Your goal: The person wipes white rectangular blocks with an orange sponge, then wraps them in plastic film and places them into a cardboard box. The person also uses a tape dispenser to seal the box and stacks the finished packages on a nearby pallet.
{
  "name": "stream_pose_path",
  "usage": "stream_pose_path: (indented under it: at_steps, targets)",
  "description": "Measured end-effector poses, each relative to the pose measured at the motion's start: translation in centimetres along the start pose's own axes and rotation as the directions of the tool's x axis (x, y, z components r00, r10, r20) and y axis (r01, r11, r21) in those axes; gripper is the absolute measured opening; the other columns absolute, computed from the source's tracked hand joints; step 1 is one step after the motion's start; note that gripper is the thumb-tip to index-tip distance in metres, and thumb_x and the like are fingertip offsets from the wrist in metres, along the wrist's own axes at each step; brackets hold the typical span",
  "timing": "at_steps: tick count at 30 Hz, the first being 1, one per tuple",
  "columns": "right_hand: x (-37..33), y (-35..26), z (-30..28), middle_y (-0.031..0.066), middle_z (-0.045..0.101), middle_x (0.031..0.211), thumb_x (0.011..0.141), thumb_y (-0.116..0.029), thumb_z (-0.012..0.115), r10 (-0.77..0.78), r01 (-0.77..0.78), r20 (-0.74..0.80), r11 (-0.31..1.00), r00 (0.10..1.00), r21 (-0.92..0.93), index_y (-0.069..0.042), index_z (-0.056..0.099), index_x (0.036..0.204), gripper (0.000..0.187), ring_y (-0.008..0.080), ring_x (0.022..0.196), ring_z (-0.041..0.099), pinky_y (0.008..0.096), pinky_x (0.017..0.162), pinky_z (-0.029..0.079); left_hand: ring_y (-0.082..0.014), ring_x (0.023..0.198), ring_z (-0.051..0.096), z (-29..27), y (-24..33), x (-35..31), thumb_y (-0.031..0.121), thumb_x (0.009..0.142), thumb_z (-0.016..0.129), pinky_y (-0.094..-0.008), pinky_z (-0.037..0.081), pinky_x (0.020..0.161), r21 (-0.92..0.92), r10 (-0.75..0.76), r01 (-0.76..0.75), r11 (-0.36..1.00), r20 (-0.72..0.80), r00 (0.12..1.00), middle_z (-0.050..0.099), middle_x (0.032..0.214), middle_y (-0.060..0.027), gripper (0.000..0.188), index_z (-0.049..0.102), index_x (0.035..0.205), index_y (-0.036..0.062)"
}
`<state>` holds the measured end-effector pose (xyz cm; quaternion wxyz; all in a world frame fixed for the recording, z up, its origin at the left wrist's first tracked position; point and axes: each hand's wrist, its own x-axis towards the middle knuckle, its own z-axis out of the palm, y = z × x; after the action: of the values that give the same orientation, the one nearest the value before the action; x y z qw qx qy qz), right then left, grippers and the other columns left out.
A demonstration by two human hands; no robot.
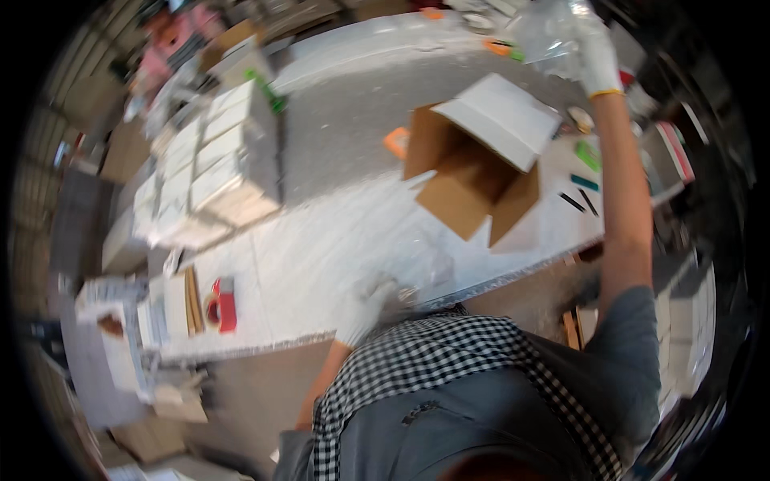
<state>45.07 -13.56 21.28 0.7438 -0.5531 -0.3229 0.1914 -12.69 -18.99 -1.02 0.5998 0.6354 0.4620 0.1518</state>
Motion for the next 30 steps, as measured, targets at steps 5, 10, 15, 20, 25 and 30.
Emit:
stream_pose_path:
  at_steps: [5, 10, 15, 20, 25, 30]
  targets:
    - [2.8, 0.1, 12.5, 0.0046, 0.070, 0.096, 0.094, -0.023, 0.064, -0.078, 0.086, 0.193, 0.996, 0.978, -0.032, -0.005, 0.069, 0.112, 0.025, 0.0155, 0.077, 0.064, 0.0332, 0.067, 0.054, -0.0092, 0.070, 0.058, -0.4, 0.3, -0.7, 0.013, 0.097, 0.066, -0.0254, 0.049, 0.064, 0.002, 0.037, -0.037, 0.999, -0.068, 0.997, 0.071, 0.085, -0.0027, 0.022, 0.073, 0.111, -0.0018]
    - [1.0, 6.3, 26.5, 0.0050, 0.070, 0.095, 0.094, -0.024, 0.064, -0.089, 0.239, 0.438, 0.923, 0.894, -0.301, -0.003, 0.068, 0.113, 0.028, 0.0145, 0.077, 0.063, 0.0332, 0.068, 0.054, -0.0147, 0.084, 0.066, -3.5, 2.7, -3.3, 0.026, 0.099, 0.066, -0.0298, 0.053, 0.080, 0.013, -0.047, 0.047, 0.999, -0.032, 0.998, 0.076, 0.094, -0.0085, 0.039, 0.070, 0.125, -0.0022]
    - [-11.1, 12.2, 37.7, 0.0238, 0.069, 0.120, 0.091, -0.034, 0.061, 0.167, 0.191, 0.516, 0.799, 0.840, -0.570, 0.002, 0.062, 0.130, 0.053, 0.0382, 0.107, 0.068, 0.0424, 0.091, 0.053, -0.0167, 0.091, 0.067, -7.5, -1.5, -4.8, 0.030, 0.100, 0.065, -0.0311, 0.053, 0.085, -0.098, -0.039, 0.030, 0.995, -0.097, 0.995, 0.076, 0.098, -0.0095, 0.042, 0.068, 0.129, -0.0007]
    - [-17.7, 18.9, 42.4, 0.0278, 0.059, 0.139, 0.089, -0.055, 0.061, 0.214, 0.216, 0.455, 0.658, 0.865, -0.721, -0.004, 0.044, 0.152, 0.083, 0.0388, 0.123, 0.061, 0.0432, 0.102, 0.048, -0.0156, 0.081, 0.068, -13.4, -3.5, -6.2, 0.025, 0.099, 0.064, -0.0307, 0.055, 0.075, -0.031, 0.037, -0.039, 0.999, -0.057, 0.998, 0.074, 0.093, -0.0097, 0.032, 0.070, 0.117, -0.0005]
    - [-27.0, 17.5, 45.3, 0.0243, 0.054, 0.148, 0.087, -0.060, 0.067, 0.481, 0.252, 0.683, 0.684, 0.549, -0.685, -0.005, 0.040, 0.156, 0.093, 0.0325, 0.137, 0.052, 0.0399, 0.113, 0.041, -0.0116, 0.072, 0.063, -18.4, -7.1, -6.7, 0.021, 0.099, 0.065, -0.0286, 0.052, 0.067, -0.229, 0.113, -0.152, 0.961, -0.176, 0.978, 0.070, 0.085, -0.0033, 0.024, 0.070, 0.110, -0.0007]
    - [-34.7, 13.4, 43.9, 0.0158, 0.054, 0.150, 0.091, -0.057, 0.065, 0.312, 0.093, 0.950, 0.947, -0.015, -0.309, -0.005, 0.044, 0.155, 0.085, 0.0241, 0.141, 0.048, 0.0380, 0.115, 0.039, -0.0066, 0.068, 0.058, -23.4, -6.6, -5.4, 0.016, 0.096, 0.066, -0.0240, 0.046, 0.062, -0.315, -0.050, 0.030, 0.949, -0.057, 0.997, 0.066, 0.078, 0.0001, 0.016, 0.071, 0.102, 0.0022]
